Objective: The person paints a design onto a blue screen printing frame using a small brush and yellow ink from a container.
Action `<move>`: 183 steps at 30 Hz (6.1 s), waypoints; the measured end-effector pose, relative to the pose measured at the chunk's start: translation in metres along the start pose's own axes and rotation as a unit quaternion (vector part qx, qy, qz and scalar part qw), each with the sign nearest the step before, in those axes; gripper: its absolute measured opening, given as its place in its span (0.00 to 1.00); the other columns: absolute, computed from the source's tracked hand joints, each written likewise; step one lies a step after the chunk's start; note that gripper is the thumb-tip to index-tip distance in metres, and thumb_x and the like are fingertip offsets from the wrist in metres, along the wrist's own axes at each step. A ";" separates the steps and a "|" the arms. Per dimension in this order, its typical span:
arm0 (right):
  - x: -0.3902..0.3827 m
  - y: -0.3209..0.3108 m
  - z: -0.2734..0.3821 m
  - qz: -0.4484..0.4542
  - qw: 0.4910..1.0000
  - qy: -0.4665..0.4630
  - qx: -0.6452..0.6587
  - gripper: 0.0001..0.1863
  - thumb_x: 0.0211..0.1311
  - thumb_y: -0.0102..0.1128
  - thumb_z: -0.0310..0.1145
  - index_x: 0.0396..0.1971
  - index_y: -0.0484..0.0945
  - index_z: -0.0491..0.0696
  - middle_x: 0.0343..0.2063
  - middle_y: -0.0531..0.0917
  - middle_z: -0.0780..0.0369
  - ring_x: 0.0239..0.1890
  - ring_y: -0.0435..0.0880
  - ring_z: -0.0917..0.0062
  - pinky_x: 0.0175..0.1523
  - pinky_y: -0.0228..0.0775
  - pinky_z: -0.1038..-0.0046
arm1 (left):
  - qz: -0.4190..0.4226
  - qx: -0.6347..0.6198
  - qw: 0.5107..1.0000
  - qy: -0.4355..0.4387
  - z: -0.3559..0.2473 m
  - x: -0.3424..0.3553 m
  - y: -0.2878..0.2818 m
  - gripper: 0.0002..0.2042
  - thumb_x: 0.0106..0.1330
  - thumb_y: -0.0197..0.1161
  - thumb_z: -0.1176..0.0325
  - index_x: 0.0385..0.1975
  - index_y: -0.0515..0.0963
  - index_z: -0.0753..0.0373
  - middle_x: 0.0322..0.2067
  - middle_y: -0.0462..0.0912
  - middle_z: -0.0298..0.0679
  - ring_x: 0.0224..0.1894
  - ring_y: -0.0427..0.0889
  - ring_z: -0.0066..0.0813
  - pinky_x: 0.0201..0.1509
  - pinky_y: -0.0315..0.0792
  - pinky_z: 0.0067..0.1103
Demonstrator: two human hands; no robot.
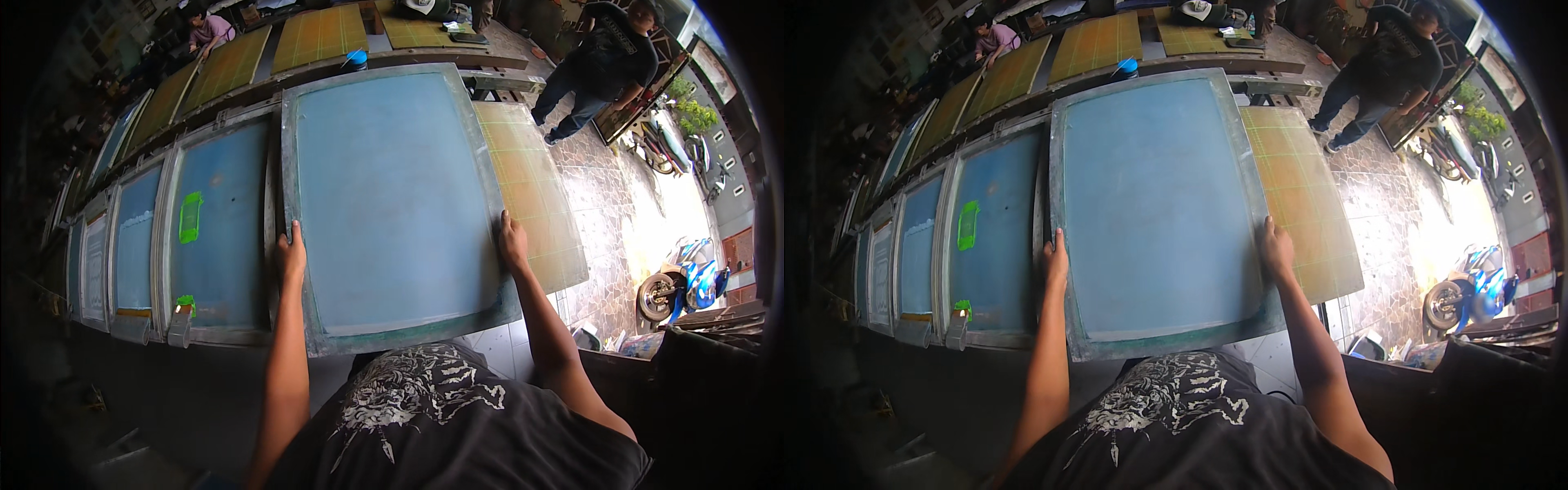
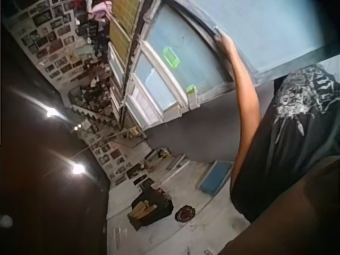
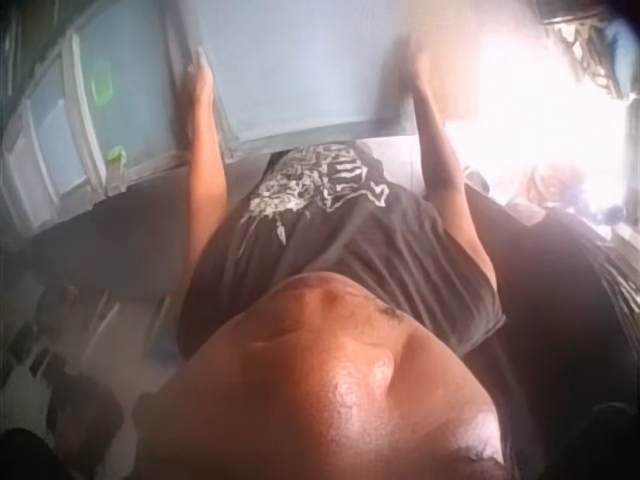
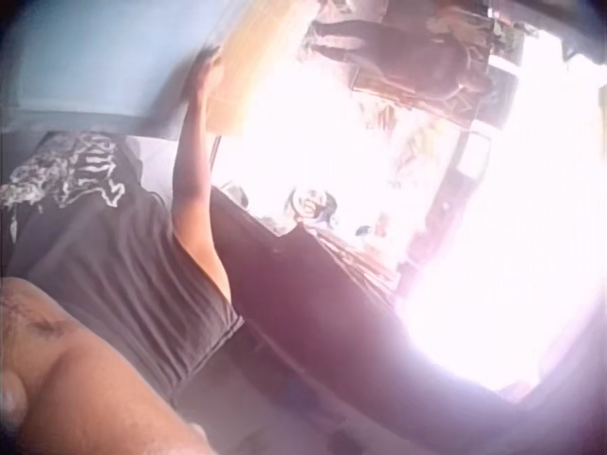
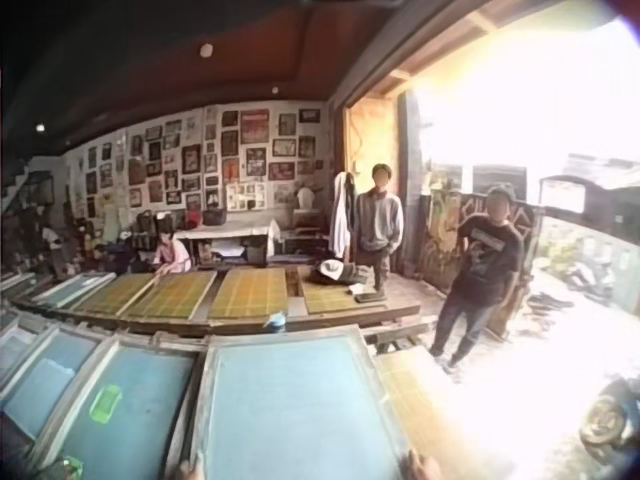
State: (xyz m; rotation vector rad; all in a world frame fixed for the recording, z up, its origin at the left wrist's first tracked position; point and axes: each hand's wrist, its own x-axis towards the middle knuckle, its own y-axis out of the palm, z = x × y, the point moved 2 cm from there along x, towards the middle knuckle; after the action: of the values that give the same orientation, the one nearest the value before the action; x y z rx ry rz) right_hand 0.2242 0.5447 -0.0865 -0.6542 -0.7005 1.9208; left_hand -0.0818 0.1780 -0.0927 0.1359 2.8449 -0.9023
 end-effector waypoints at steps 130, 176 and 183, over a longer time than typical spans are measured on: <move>-0.080 -0.238 0.008 0.240 0.819 -0.518 -0.059 0.33 0.54 0.60 0.50 0.50 0.68 0.38 0.43 0.74 0.49 0.46 0.73 0.54 0.51 0.67 0.62 | 0.436 -0.154 0.844 0.272 -0.203 -0.402 0.201 0.32 0.45 0.73 0.60 0.49 0.66 0.63 0.41 0.78 0.46 0.42 0.80 0.40 0.46 0.74 0.29; 0.130 -0.186 0.020 0.272 0.757 -0.594 0.006 0.24 0.59 0.50 0.49 0.43 0.74 0.42 0.42 0.76 0.51 0.37 0.79 0.59 0.43 0.72 0.63 | -0.016 -0.097 0.959 0.265 -0.236 -0.340 0.323 0.24 0.43 0.73 0.64 0.39 0.71 0.63 0.35 0.77 0.46 0.38 0.78 0.45 0.40 0.72 0.32; 0.110 -0.207 0.025 0.304 0.669 -0.666 -0.132 0.34 0.56 0.47 0.62 0.37 0.72 0.40 0.29 0.75 0.51 0.32 0.79 0.58 0.36 0.73 0.61 | -0.039 -0.076 0.971 0.221 -0.257 -0.380 0.333 0.21 0.41 0.72 0.66 0.34 0.71 0.62 0.31 0.75 0.45 0.35 0.77 0.47 0.36 0.71 0.34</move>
State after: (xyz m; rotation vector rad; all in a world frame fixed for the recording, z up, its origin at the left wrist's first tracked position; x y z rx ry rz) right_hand 0.2862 0.7183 0.0614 0.6737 -1.8463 2.8172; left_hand 0.3061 0.5824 -0.0078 0.2340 3.3412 -0.7396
